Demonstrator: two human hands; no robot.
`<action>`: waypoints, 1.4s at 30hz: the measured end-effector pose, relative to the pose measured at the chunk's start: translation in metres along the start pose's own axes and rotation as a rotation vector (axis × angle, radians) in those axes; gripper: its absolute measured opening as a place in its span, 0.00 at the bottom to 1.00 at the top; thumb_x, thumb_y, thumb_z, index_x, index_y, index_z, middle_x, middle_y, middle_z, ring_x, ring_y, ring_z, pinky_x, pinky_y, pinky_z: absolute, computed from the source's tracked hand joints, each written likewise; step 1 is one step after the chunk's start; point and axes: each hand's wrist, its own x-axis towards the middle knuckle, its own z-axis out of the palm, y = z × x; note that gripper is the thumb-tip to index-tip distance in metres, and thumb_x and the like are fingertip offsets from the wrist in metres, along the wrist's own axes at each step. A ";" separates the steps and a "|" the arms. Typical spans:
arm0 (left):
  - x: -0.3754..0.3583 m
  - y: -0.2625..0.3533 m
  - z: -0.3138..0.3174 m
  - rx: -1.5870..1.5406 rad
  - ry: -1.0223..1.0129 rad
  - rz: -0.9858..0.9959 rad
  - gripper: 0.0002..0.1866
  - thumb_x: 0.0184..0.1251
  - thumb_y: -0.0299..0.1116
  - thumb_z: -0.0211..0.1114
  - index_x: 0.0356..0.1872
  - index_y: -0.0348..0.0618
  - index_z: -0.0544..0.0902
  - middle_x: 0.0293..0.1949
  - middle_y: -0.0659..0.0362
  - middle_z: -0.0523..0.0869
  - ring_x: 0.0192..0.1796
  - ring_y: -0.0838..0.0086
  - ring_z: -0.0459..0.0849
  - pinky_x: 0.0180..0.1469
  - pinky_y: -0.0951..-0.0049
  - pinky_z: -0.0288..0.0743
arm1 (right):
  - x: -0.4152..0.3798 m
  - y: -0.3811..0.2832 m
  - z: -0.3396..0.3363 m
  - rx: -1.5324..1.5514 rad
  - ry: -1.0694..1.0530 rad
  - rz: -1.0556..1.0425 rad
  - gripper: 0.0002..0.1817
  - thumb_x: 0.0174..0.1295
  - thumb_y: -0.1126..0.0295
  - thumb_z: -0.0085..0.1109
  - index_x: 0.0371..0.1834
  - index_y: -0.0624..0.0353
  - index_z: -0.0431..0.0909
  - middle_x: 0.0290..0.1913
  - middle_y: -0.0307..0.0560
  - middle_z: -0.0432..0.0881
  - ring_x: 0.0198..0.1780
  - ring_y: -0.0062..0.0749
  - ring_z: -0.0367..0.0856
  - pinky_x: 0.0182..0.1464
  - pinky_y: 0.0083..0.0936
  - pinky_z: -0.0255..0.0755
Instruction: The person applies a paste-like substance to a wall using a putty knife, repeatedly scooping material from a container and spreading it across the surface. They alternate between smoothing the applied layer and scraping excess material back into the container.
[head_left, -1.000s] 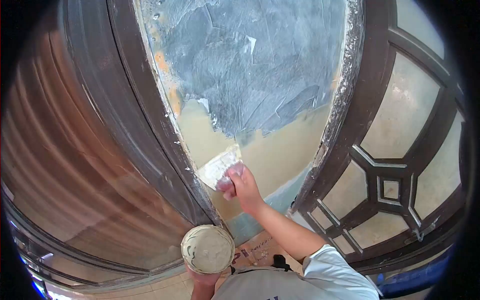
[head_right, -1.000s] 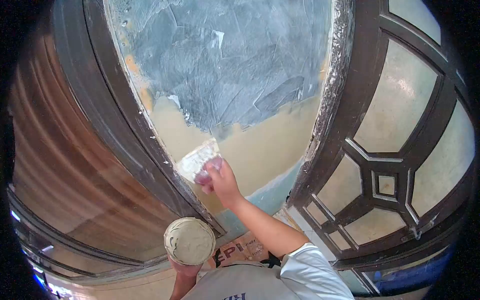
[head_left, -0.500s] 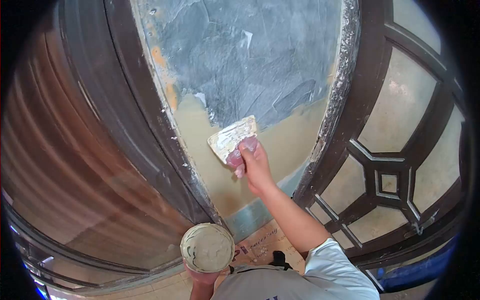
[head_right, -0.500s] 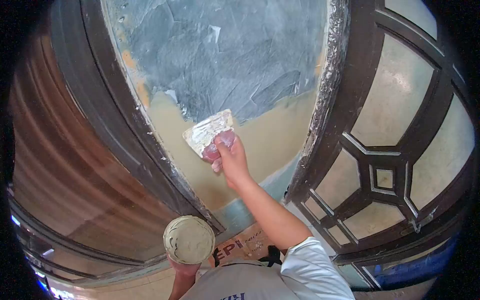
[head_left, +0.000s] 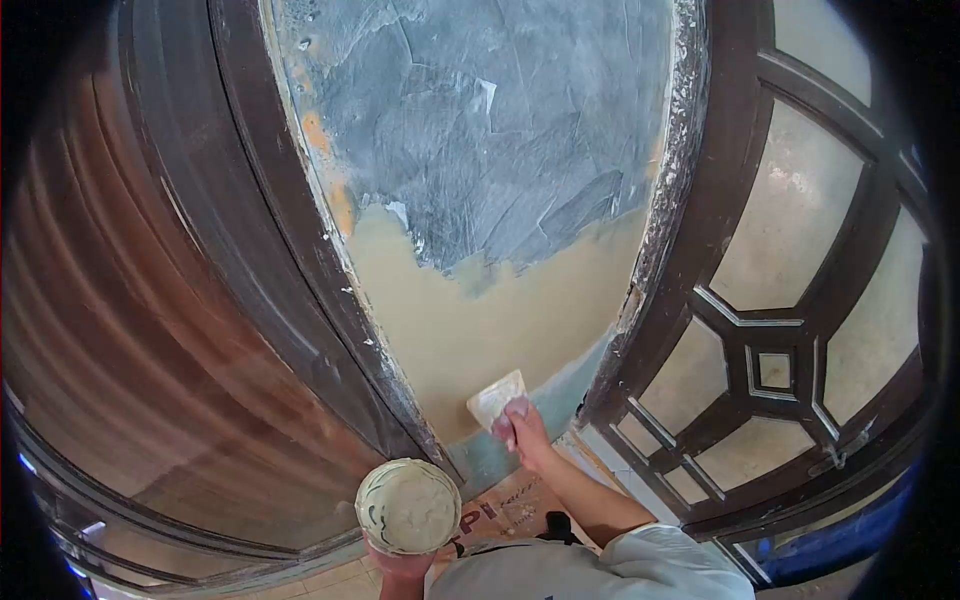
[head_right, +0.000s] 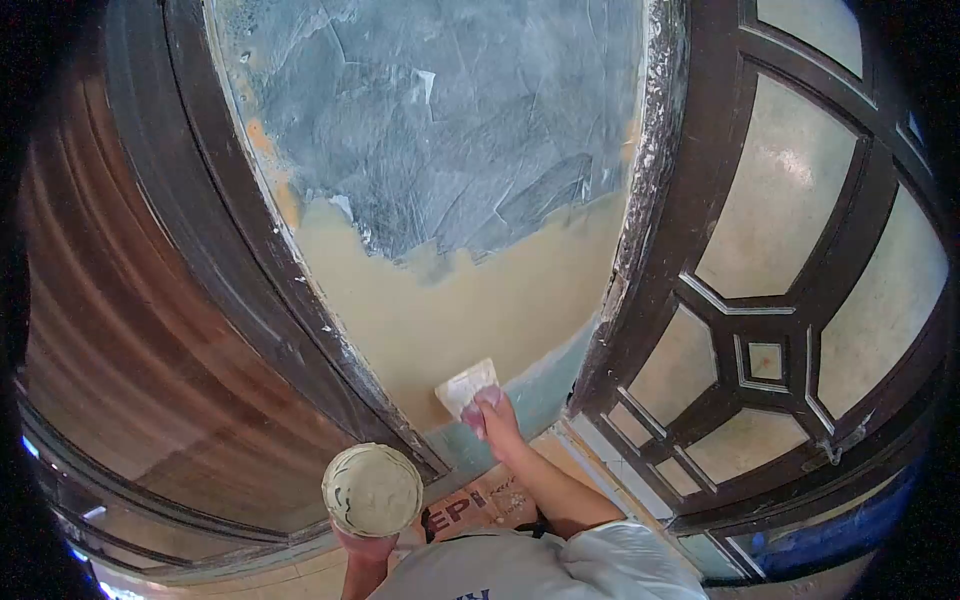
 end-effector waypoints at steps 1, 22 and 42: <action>0.000 -0.002 -0.002 -0.001 0.002 -0.004 0.40 0.50 0.26 0.76 0.66 0.39 0.68 0.61 0.52 0.79 0.61 0.65 0.80 0.62 0.60 0.76 | 0.002 -0.027 0.013 0.040 -0.022 -0.095 0.10 0.73 0.68 0.50 0.54 0.53 0.69 0.40 0.39 0.79 0.31 0.22 0.78 0.17 0.19 0.62; 0.001 -0.019 -0.025 0.180 0.055 0.011 0.43 0.47 0.31 0.79 0.66 0.41 0.67 0.61 0.52 0.79 0.61 0.64 0.80 0.61 0.60 0.76 | 0.008 0.017 -0.003 -0.054 0.028 0.193 0.10 0.73 0.66 0.51 0.54 0.54 0.70 0.39 0.40 0.80 0.33 0.26 0.81 0.23 0.21 0.71; 0.006 -0.003 0.021 0.019 0.075 -0.020 0.41 0.44 0.36 0.82 0.62 0.40 0.73 0.56 0.54 0.82 0.58 0.67 0.81 0.60 0.64 0.75 | 0.001 -0.180 0.094 0.156 -0.206 -0.338 0.11 0.70 0.70 0.54 0.52 0.56 0.66 0.38 0.40 0.78 0.24 0.22 0.76 0.17 0.21 0.66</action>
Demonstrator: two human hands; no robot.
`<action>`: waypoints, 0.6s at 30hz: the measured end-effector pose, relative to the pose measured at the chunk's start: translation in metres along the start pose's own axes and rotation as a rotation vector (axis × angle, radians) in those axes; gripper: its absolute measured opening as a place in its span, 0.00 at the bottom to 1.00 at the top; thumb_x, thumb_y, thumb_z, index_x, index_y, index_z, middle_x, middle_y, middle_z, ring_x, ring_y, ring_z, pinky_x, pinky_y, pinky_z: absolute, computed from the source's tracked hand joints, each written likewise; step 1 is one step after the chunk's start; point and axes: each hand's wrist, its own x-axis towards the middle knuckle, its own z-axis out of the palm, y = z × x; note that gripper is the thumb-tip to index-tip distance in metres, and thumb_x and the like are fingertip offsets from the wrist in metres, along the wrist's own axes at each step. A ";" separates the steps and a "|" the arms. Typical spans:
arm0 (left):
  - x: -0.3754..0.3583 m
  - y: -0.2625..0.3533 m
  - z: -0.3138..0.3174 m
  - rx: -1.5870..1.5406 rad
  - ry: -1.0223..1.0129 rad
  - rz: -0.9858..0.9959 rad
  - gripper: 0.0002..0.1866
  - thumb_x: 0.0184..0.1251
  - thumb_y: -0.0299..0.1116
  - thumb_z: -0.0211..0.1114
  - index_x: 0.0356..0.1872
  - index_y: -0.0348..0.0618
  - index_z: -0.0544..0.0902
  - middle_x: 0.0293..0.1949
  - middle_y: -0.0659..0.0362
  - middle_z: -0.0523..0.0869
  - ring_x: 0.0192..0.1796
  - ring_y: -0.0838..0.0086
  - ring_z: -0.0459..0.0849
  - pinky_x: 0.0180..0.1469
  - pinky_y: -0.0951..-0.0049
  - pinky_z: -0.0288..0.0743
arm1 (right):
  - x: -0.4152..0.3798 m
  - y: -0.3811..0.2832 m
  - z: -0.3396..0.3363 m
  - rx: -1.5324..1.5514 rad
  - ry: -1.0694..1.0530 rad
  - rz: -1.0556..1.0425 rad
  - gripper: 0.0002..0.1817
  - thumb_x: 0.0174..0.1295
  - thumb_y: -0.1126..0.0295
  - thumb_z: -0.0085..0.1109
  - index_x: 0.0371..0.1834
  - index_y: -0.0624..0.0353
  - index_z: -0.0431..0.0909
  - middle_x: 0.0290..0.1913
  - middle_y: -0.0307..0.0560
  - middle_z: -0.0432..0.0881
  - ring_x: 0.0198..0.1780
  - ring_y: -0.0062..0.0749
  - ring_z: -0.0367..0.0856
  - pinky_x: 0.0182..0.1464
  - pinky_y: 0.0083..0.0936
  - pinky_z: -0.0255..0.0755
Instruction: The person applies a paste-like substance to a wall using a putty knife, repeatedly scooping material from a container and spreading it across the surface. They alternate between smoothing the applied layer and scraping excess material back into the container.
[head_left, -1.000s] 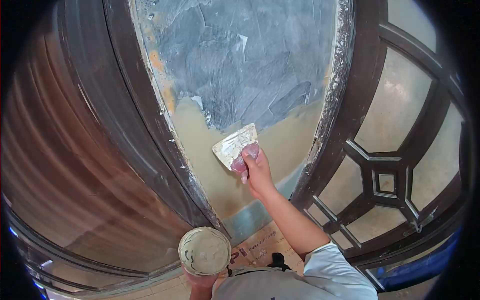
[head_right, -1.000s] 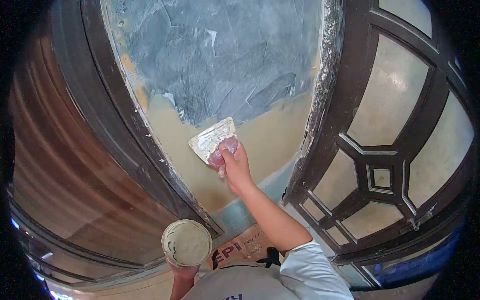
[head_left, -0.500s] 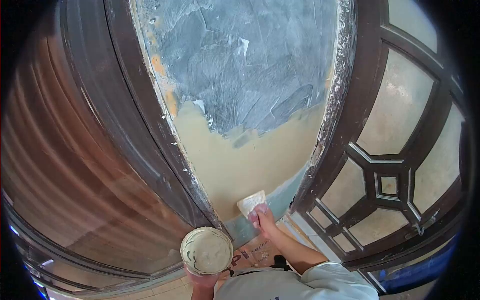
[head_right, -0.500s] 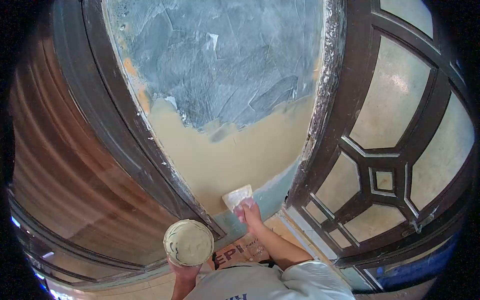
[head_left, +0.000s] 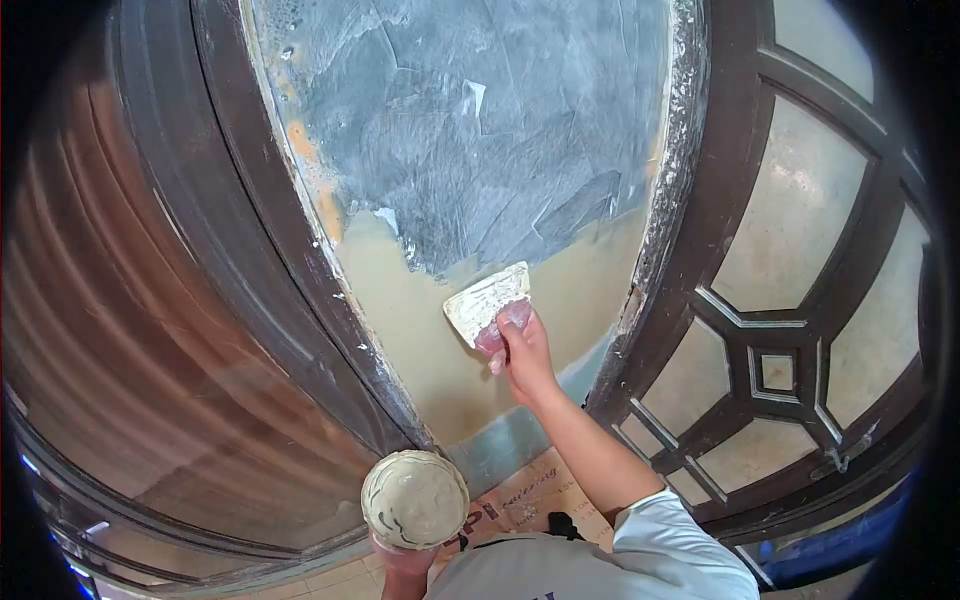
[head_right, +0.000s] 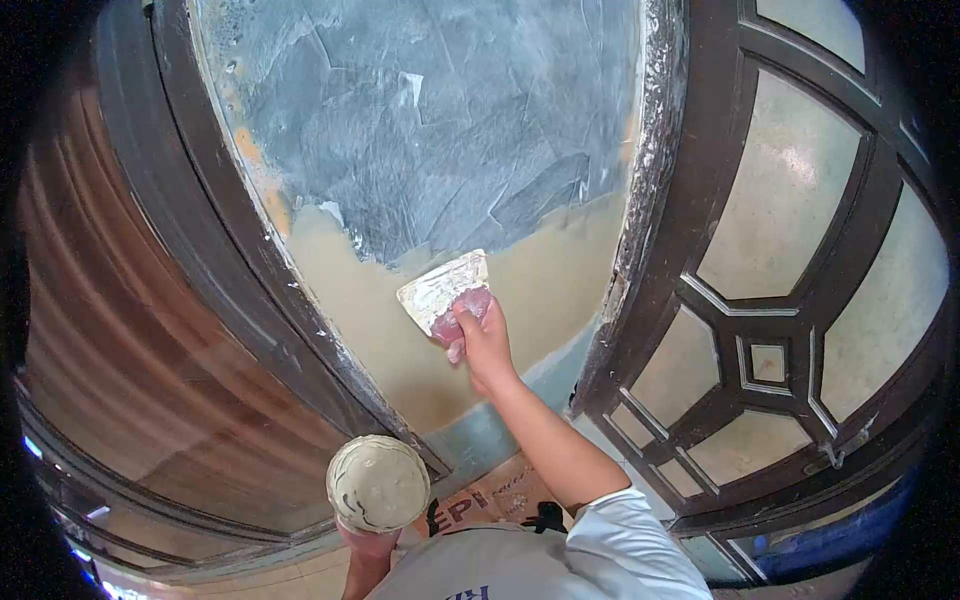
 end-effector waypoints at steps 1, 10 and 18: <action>0.001 0.000 -0.001 0.002 0.001 0.000 0.41 0.44 0.36 0.82 0.62 0.40 0.73 0.56 0.54 0.82 0.58 0.67 0.81 0.60 0.64 0.75 | 0.005 0.006 -0.006 -0.044 0.008 0.001 0.11 0.71 0.70 0.54 0.52 0.56 0.66 0.38 0.40 0.78 0.25 0.22 0.77 0.17 0.20 0.66; 0.008 -0.012 -0.022 0.852 -0.201 0.335 0.43 0.51 0.44 0.76 0.68 0.45 0.67 0.63 0.55 0.78 0.65 0.65 0.76 0.69 0.62 0.67 | -0.062 0.176 -0.148 -0.242 0.194 0.309 0.06 0.71 0.69 0.51 0.48 0.53 0.72 0.32 0.40 0.79 0.26 0.23 0.78 0.20 0.21 0.68; 0.018 -0.050 -0.034 0.118 0.010 -0.001 0.46 0.43 0.39 0.82 0.66 0.43 0.69 0.64 0.57 0.77 0.63 0.66 0.77 0.64 0.62 0.73 | -0.107 0.172 -0.221 -0.463 0.080 0.478 0.10 0.68 0.69 0.54 0.50 0.55 0.74 0.31 0.42 0.81 0.20 0.22 0.75 0.16 0.20 0.64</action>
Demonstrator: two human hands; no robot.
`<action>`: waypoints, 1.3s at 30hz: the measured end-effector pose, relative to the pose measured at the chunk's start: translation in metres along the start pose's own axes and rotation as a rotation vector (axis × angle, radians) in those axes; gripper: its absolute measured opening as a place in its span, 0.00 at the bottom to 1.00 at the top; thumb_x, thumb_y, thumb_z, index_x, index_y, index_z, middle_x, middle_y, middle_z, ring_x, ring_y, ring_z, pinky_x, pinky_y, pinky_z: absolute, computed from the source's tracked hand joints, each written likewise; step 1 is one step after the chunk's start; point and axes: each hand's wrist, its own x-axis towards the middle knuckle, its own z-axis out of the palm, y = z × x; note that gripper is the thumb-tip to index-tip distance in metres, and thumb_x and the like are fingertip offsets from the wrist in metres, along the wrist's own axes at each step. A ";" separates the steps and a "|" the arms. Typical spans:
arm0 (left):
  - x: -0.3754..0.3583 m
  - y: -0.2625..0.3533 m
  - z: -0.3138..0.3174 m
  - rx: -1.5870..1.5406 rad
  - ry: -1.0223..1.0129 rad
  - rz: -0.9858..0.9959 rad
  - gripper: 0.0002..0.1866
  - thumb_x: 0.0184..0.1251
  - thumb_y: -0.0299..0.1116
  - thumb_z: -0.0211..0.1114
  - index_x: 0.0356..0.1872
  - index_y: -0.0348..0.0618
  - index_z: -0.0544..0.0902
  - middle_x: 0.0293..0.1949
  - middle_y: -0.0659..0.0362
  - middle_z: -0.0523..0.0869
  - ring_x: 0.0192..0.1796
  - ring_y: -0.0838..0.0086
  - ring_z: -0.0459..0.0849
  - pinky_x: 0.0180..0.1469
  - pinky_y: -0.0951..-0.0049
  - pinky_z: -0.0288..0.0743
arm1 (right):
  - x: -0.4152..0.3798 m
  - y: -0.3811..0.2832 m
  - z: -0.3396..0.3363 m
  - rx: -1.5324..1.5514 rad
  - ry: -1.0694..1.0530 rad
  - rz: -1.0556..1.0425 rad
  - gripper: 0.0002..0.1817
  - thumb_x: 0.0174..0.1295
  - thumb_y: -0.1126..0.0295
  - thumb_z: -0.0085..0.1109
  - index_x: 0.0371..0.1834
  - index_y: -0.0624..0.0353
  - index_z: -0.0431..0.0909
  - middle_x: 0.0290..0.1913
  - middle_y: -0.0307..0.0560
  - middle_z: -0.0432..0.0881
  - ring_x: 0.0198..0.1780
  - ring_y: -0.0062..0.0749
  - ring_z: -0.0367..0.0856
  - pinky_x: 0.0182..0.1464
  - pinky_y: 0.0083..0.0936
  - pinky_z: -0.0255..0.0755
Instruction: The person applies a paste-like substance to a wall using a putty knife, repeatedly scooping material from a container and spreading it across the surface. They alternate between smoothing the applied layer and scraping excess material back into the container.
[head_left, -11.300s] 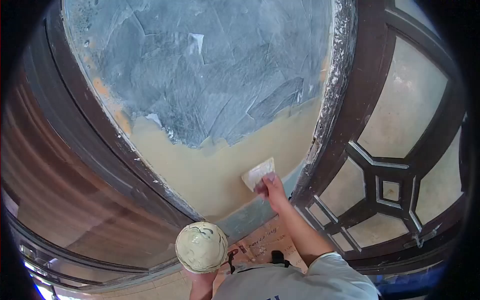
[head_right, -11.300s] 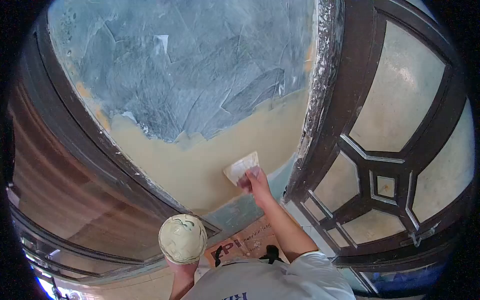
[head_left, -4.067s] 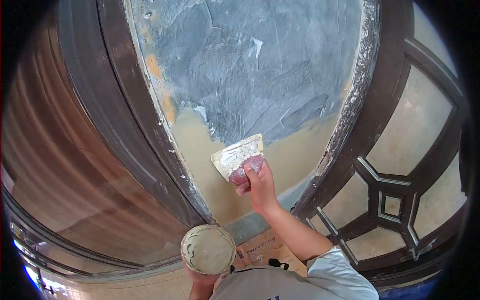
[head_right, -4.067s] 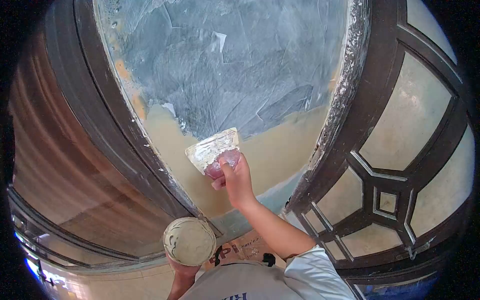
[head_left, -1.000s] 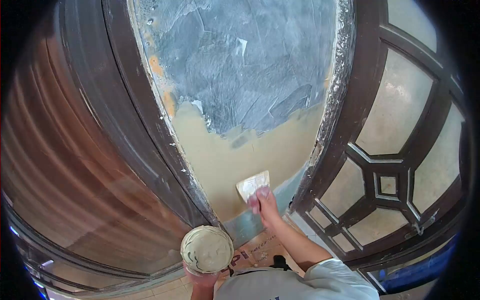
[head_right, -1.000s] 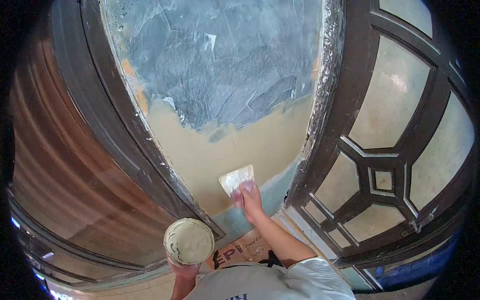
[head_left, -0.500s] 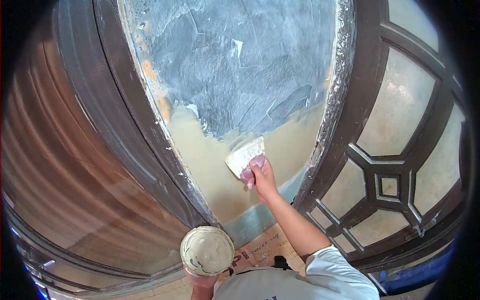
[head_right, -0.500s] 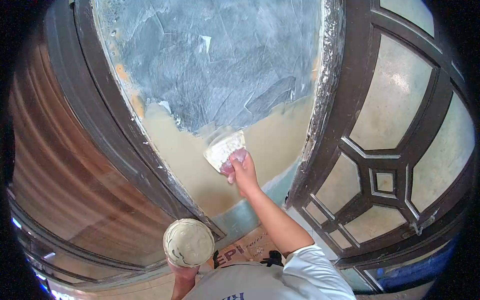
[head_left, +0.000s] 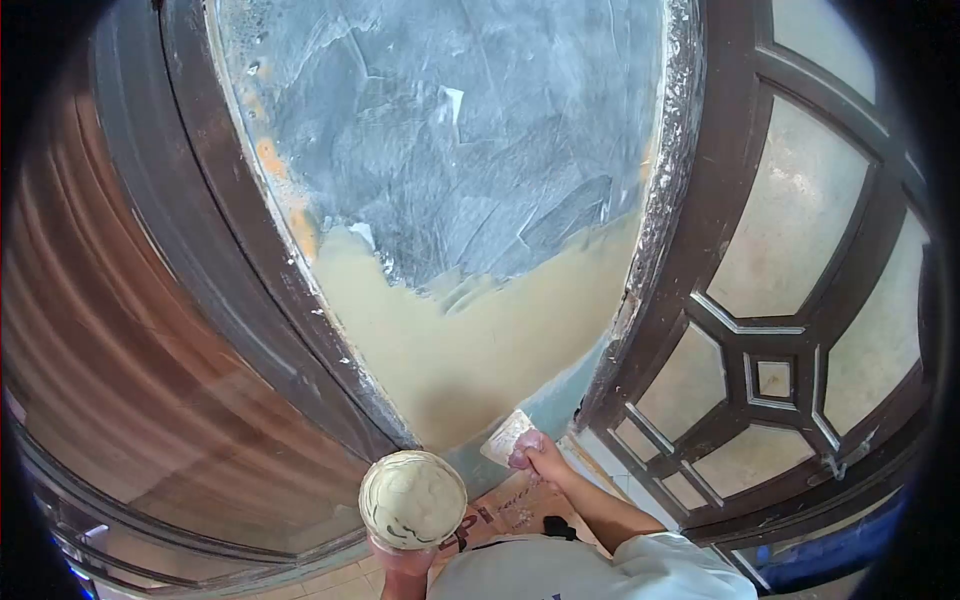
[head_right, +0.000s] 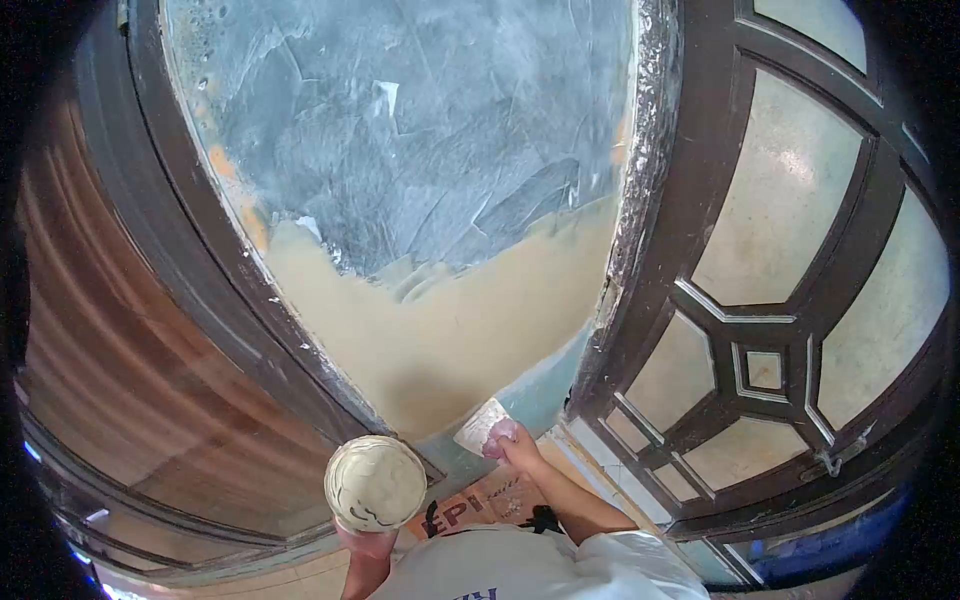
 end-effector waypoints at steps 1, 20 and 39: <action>0.000 0.000 0.000 -0.004 -0.004 -0.001 0.46 0.43 0.39 0.82 0.66 0.43 0.69 0.64 0.57 0.77 0.63 0.66 0.77 0.64 0.62 0.73 | -0.014 -0.029 -0.001 -0.037 0.031 0.028 0.13 0.68 0.70 0.55 0.54 0.55 0.71 0.34 0.42 0.82 0.22 0.21 0.76 0.18 0.19 0.65; 0.002 0.015 0.114 0.075 -0.203 0.233 0.52 0.37 0.31 0.84 0.69 0.39 0.65 0.64 0.51 0.75 0.62 0.64 0.79 0.63 0.60 0.76 | -0.051 -0.228 -0.022 -0.160 -0.289 -0.761 0.15 0.53 0.87 0.57 0.42 0.59 0.75 0.54 0.47 0.79 0.57 0.31 0.78 0.58 0.26 0.70; 0.012 0.019 0.153 -0.789 -0.068 -0.187 0.37 0.72 0.64 0.36 0.72 0.51 0.66 0.71 0.54 0.70 0.71 0.54 0.69 0.71 0.44 0.62 | -0.062 -0.346 0.017 -1.040 -0.551 -1.318 0.16 0.41 0.74 0.70 0.36 0.51 0.81 0.49 0.40 0.78 0.54 0.44 0.76 0.54 0.41 0.71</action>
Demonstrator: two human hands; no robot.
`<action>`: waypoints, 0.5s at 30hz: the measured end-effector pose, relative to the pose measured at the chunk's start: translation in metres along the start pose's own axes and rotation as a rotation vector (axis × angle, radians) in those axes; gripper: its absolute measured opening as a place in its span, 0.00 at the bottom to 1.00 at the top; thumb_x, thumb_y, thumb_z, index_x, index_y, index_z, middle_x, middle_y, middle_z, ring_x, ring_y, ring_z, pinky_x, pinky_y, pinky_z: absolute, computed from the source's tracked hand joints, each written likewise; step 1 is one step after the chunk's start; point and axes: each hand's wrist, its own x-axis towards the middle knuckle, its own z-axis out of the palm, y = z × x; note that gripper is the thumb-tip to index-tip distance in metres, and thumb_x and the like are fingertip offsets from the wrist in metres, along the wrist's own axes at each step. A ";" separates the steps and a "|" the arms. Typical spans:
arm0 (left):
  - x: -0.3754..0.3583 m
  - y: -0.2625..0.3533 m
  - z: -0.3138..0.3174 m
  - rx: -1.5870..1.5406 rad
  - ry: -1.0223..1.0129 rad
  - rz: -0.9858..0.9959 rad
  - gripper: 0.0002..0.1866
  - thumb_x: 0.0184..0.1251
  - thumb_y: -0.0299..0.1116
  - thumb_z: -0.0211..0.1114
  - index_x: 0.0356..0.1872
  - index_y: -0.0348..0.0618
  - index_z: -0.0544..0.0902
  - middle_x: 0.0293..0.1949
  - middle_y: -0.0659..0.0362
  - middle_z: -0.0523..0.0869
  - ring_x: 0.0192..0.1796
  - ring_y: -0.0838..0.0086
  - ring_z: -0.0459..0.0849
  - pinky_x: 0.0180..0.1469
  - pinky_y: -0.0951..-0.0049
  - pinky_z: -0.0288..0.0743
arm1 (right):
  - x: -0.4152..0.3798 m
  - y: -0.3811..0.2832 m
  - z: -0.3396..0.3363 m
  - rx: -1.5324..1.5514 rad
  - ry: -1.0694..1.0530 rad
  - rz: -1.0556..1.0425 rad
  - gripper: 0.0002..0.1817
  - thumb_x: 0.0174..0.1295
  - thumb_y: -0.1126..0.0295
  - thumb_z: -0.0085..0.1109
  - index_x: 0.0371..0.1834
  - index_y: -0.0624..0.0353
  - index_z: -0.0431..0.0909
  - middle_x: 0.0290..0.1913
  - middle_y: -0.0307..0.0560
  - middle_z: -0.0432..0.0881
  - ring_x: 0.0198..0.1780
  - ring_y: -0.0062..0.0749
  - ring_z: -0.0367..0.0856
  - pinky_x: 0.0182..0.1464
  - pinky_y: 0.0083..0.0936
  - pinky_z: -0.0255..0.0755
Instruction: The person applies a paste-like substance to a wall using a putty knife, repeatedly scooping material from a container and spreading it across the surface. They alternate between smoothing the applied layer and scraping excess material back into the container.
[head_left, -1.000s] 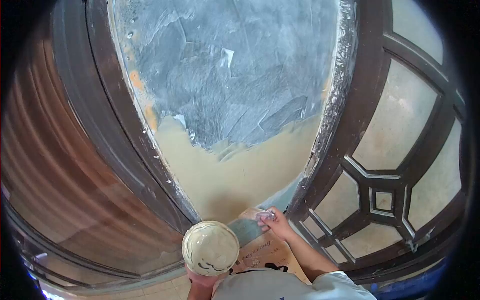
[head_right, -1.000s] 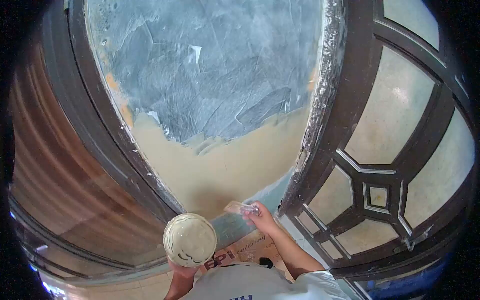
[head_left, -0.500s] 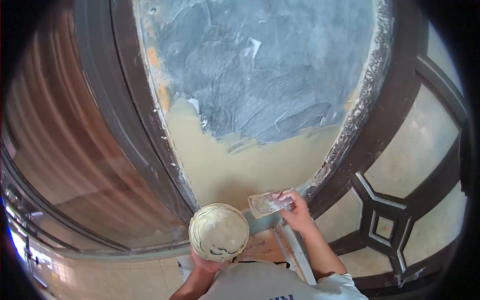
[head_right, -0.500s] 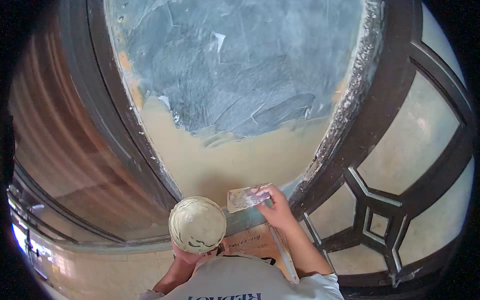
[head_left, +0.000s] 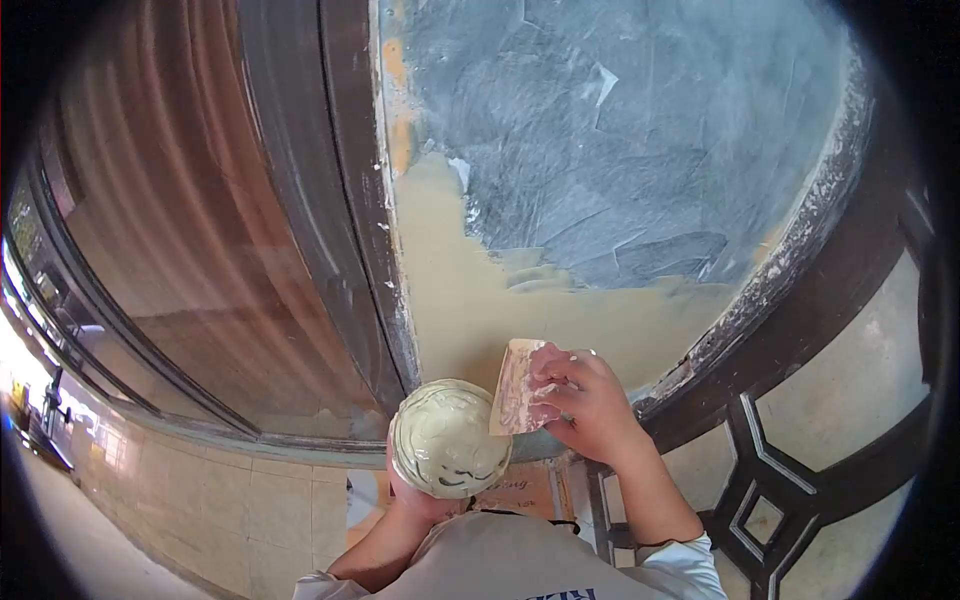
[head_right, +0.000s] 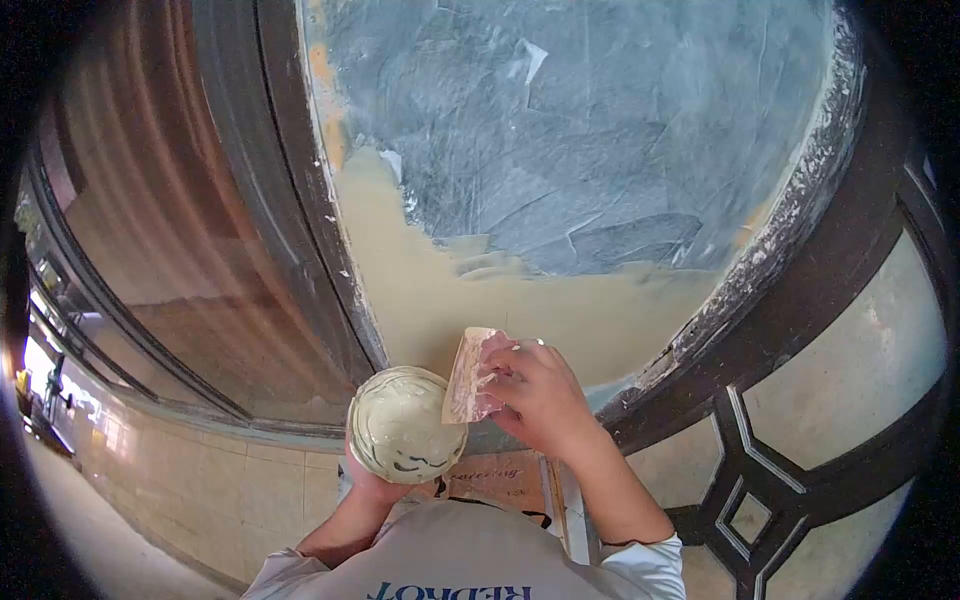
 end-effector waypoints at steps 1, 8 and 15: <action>0.000 0.002 0.007 0.055 0.012 0.030 0.36 0.72 0.63 0.39 0.71 0.51 0.66 0.70 0.54 0.71 0.70 0.55 0.70 0.70 0.45 0.63 | 0.002 -0.001 0.000 -0.048 -0.034 -0.030 0.15 0.40 0.73 0.72 0.34 0.50 0.81 0.49 0.39 0.78 0.53 0.44 0.76 0.55 0.41 0.71; -0.012 0.006 0.017 -0.066 -0.032 0.037 0.38 0.70 0.67 0.39 0.72 0.53 0.65 0.71 0.54 0.69 0.71 0.54 0.69 0.70 0.46 0.63 | 0.012 -0.010 0.023 -0.093 -0.081 -0.139 0.14 0.40 0.71 0.73 0.33 0.47 0.83 0.50 0.34 0.79 0.54 0.41 0.75 0.54 0.39 0.70; -0.016 0.013 -0.005 -0.082 -0.008 -0.006 0.42 0.66 0.72 0.37 0.73 0.54 0.66 0.72 0.54 0.68 0.71 0.52 0.67 0.71 0.43 0.60 | 0.012 -0.007 0.034 0.046 0.139 -0.057 0.19 0.38 0.75 0.72 0.37 0.46 0.84 0.50 0.35 0.81 0.50 0.40 0.77 0.50 0.38 0.71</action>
